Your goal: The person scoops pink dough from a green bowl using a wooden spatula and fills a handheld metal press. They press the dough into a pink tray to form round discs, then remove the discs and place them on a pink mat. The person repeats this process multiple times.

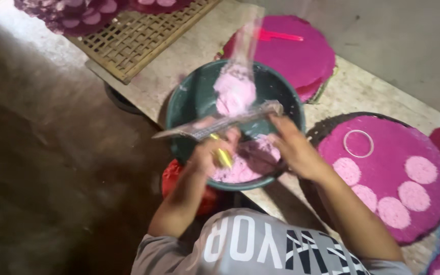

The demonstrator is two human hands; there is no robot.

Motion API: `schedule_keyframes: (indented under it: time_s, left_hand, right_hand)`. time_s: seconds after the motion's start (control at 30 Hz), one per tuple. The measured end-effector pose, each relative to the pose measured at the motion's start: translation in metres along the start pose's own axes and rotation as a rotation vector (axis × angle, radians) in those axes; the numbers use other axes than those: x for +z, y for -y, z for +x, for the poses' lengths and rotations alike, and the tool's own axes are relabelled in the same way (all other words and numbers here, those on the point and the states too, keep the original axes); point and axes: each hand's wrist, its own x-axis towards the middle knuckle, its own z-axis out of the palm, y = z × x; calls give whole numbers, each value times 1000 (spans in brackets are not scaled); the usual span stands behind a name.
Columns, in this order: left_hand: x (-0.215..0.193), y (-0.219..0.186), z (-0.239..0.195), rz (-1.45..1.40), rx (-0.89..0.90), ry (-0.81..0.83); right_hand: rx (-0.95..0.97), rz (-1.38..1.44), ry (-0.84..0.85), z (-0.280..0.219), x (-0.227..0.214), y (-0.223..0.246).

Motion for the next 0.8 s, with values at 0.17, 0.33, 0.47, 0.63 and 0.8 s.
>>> schedule_keyframes:
  time_s: [0.17, 0.33, 0.47, 0.63, 0.8]
  left_hand:
    - [108, 65, -6, -410, -478, 448]
    - [160, 77, 12, 688, -478, 527]
    - [187, 83, 20, 1487, -364, 593]
    - [204, 115, 1, 1443, -47, 677]
    - [200, 180, 14, 1227, 210, 738]
  right_hand:
    - [82, 1781, -358, -31, -55, 42]
    - [94, 1156, -459, -93, -145, 48]
    - [-90, 337, -189, -151, -175, 72]
    - [-205, -15, -188, -197, -171, 97]
    - [12, 147, -225, -219, -159, 79]
